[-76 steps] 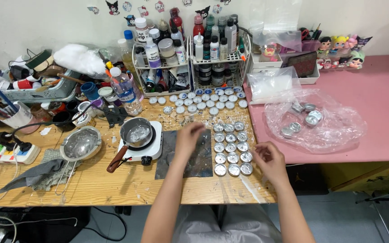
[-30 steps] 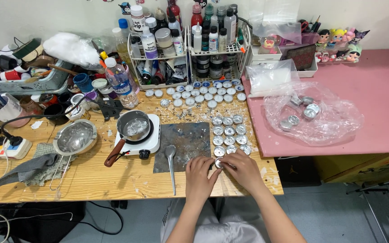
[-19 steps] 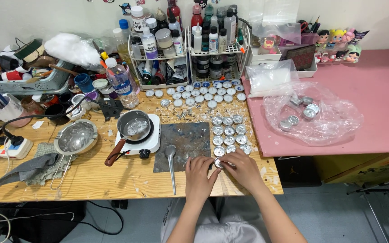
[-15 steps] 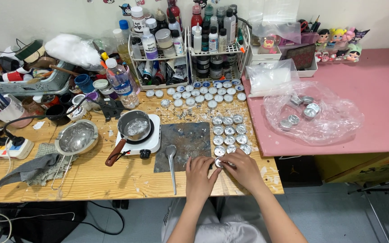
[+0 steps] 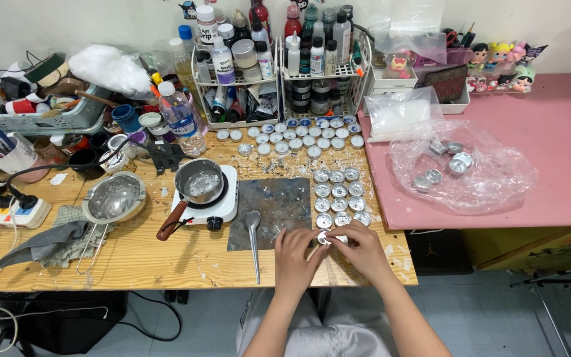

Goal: Preparing wicks and melting wax to make tealight candles at a workshop bench.

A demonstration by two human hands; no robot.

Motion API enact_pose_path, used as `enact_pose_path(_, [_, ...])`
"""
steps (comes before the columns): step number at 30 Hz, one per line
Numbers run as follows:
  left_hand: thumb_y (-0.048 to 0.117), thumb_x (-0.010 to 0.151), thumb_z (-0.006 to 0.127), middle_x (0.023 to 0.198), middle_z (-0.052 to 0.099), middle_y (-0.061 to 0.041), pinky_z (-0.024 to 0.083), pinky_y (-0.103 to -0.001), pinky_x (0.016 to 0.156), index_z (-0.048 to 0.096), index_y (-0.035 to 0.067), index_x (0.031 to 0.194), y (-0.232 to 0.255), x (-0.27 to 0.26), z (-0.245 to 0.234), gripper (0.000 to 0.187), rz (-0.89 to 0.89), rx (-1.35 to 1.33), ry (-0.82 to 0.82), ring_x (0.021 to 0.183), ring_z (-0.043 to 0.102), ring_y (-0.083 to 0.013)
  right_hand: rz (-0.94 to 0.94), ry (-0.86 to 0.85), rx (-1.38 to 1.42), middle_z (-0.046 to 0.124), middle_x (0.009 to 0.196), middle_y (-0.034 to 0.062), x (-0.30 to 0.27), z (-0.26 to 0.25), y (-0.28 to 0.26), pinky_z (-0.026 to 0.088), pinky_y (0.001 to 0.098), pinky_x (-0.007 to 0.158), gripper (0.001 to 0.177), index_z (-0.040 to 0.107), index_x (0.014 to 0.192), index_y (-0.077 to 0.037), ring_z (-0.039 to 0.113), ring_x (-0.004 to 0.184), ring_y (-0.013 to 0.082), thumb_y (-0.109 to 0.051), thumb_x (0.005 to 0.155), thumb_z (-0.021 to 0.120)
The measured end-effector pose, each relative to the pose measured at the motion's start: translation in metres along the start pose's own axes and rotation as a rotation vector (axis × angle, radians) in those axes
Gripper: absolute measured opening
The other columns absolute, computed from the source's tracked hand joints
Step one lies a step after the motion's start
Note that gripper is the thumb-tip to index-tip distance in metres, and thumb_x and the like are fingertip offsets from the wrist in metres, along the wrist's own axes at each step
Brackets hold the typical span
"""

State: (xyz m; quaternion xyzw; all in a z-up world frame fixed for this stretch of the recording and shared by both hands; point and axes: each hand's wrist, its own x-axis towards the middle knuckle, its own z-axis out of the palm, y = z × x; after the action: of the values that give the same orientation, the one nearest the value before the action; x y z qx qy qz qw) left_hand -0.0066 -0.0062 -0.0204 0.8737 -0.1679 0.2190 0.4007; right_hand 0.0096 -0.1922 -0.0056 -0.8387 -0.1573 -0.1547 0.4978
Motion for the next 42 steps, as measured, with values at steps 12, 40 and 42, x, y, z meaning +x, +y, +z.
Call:
enact_pose_path(12, [0.016,0.088,0.079,0.1,0.078,-0.007,0.04,-0.049,0.114,0.078,0.008,0.101,-0.01,-0.005,0.007,0.016,0.004,-0.127,0.054,0.102,0.071,-0.0242,0.138,-0.059,0.075,0.067,0.075,-0.0006,0.0,0.005,0.006,0.042,0.0267,0.053,0.014,0.083,0.097,-0.011,0.051,0.056,0.0083,-0.014,0.082,0.082])
enact_pose_path(40, [0.033,0.083,0.081,0.117,0.072,-0.008,0.033,-0.046,0.114,0.071,0.01,0.121,-0.008,-0.004,0.005,0.046,-0.075,0.064,-0.039,0.119,0.062,-0.0252,-0.036,-0.228,-0.332,0.076,0.087,0.0009,0.019,-0.002,0.0,0.055,0.038,0.072,0.016,0.077,0.097,-0.015,0.067,0.086,0.0227,-0.022,0.082,0.079])
enact_pose_path(42, [0.034,0.084,0.08,0.117,0.072,-0.008,0.033,-0.046,0.113,0.071,0.01,0.121,-0.008,-0.004,0.006,0.045,-0.063,0.078,-0.034,0.12,0.061,-0.0255,-0.018,-0.226,-0.347,0.076,0.087,0.0019,0.019,-0.003,-0.003,0.054,0.0381,0.072,0.017,0.078,0.097,-0.015,0.066,0.086,0.0232,-0.023,0.082,0.08])
